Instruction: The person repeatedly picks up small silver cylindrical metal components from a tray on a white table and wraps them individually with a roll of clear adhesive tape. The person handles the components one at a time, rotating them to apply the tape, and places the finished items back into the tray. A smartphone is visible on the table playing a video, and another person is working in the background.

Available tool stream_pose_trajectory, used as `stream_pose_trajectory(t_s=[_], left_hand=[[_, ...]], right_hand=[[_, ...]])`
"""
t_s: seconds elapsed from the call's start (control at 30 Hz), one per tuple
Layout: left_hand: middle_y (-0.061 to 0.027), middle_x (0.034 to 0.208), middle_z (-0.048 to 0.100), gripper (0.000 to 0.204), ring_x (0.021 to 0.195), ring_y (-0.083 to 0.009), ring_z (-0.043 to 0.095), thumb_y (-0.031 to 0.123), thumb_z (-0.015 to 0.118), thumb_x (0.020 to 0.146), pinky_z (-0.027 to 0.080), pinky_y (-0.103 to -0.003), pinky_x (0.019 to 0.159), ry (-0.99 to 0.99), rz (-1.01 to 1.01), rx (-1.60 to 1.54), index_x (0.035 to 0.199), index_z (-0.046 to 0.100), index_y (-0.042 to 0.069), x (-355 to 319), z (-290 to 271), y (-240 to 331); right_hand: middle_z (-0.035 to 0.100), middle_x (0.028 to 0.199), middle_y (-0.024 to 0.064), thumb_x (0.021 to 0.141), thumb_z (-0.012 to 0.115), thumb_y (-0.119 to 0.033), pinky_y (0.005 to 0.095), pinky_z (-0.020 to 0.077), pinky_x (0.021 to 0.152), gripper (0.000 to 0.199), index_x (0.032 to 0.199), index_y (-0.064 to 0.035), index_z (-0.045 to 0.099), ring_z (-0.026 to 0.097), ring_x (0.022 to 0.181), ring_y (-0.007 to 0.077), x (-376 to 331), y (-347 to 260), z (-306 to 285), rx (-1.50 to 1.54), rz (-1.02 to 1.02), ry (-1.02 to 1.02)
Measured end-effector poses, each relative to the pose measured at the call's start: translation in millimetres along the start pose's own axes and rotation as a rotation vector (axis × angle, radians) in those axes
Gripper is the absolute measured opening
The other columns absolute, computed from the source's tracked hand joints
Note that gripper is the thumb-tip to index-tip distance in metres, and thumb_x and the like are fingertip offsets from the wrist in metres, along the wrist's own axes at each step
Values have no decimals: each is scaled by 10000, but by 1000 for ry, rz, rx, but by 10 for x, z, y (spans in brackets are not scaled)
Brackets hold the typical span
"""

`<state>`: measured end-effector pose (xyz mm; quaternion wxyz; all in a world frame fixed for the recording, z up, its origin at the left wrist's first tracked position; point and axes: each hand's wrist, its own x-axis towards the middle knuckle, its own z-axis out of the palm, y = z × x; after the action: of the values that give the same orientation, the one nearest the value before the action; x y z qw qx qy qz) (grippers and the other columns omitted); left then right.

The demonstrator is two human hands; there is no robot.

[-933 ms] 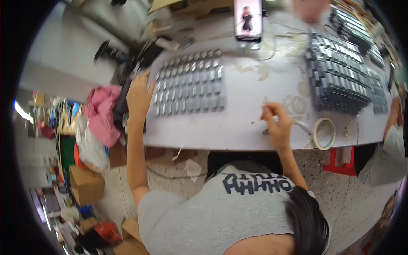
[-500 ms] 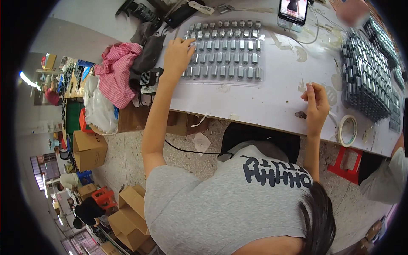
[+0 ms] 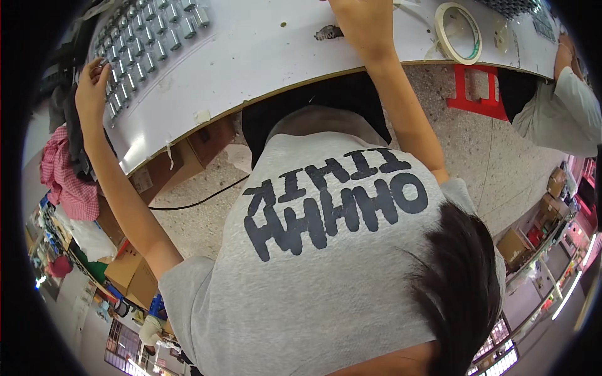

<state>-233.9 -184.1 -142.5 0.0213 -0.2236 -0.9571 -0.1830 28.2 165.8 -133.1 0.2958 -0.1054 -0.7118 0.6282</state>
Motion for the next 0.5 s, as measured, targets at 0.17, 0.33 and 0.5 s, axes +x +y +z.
stream_pose_trajectory(t_s=[0.17,0.33,0.5], left_hand=[[-112,933,616,378,868,-192,594,336,575,812,435,-271,775,-38,20,270,1051,582,43,-36,-89,-26],[-105,930,626,304,859,-181,595,252,532,853,446,-284,770,301,166,-19,1042,565,16,-295,-190,704],[-92,913,625,204,812,-119,573,116,509,871,451,-239,747,120,189,-673,1011,562,-22,-974,-217,1798]], right_hand=[[529,640,22,859,501,-77,190,390,558,101,854,21,526,502,597,65,-14,32,34,70,18,-26],[541,678,21,862,502,-78,188,393,581,99,867,18,526,505,630,65,2,25,2,162,5,9],[551,699,31,854,518,-71,191,407,615,100,882,24,530,516,669,79,27,-14,-22,-22,-251,-97]])
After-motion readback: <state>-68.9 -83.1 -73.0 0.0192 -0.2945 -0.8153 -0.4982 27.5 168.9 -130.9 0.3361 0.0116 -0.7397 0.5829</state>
